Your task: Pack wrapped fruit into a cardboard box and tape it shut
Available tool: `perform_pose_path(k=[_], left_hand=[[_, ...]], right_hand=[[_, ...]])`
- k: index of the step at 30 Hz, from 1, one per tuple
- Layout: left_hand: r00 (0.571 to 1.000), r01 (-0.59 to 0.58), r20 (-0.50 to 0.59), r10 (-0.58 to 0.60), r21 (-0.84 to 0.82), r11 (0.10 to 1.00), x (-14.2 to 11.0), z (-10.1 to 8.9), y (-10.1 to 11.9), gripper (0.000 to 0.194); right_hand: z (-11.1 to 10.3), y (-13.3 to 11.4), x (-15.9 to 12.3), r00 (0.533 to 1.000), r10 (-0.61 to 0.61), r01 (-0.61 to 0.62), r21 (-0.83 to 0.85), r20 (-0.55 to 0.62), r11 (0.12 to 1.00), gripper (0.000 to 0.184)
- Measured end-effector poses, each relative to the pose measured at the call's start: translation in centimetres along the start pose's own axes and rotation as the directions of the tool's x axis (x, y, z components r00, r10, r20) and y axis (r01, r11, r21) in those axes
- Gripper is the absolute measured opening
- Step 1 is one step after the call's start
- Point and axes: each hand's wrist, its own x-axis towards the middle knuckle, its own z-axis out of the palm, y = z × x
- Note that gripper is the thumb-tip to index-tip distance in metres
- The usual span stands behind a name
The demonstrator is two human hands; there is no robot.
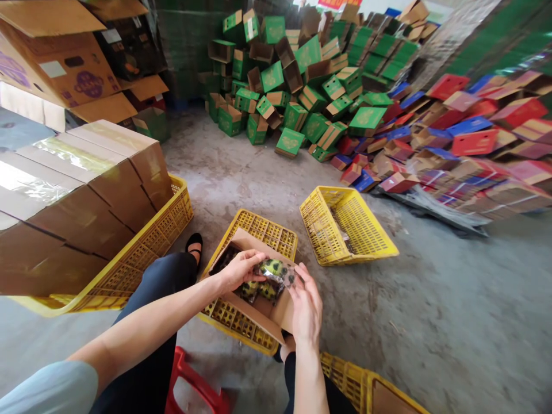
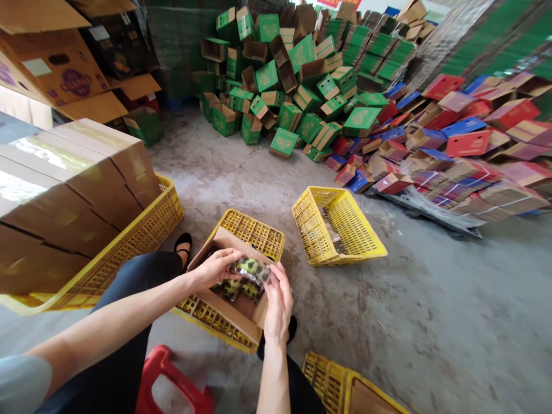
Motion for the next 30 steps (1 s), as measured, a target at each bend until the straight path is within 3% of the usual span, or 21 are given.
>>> perform_pose_path(k=[2, 4, 9, 12, 19, 25, 30], left_hand=[[0.998, -0.063, -0.010, 0.064, 0.038, 0.997, -0.1, 0.2, 0.0, 0.051], [0.994, -0.113, 0.009, 0.113, 0.090, 0.989, -0.4, 0.3, 0.0, 0.052], [0.978, -0.200, 0.094, 0.187, 0.158, 0.967, -0.8, 0.5, 0.0, 0.071], [0.982, -0.172, 0.100, 0.160, 0.131, 0.976, -0.5, 0.4, -0.2, 0.083], [0.986, -0.143, 0.114, 0.124, 0.177, 0.974, -0.3, 0.1, -0.7, 0.048], [0.989, -0.143, 0.060, 0.136, 0.140, 0.980, -0.5, 0.2, -0.3, 0.046], [0.996, -0.091, 0.023, 0.090, 0.019, 0.996, -0.3, 0.4, -0.3, 0.047]], right_hand=[[0.2, 0.1, 0.0, 0.995, 0.099, -0.097, 0.079, -0.022, 0.992, 0.051], [0.3, 0.3, 0.1, 0.989, 0.143, -0.140, 0.046, -0.050, 0.989, 0.056], [0.1, 1.1, 0.3, 0.989, 0.116, -0.119, -0.035, -0.092, 0.992, 0.057], [-0.1, 1.3, 0.5, 0.991, 0.092, -0.093, -0.012, -0.096, 0.996, 0.048], [-0.2, 0.9, 0.5, 0.997, 0.019, -0.023, -0.060, -0.078, 0.998, 0.040], [-0.2, 0.9, 0.3, 0.998, 0.048, -0.050, -0.080, -0.038, 0.996, 0.046], [0.2, 0.8, 0.3, 0.993, 0.053, -0.058, -0.044, -0.104, 0.997, 0.044]])
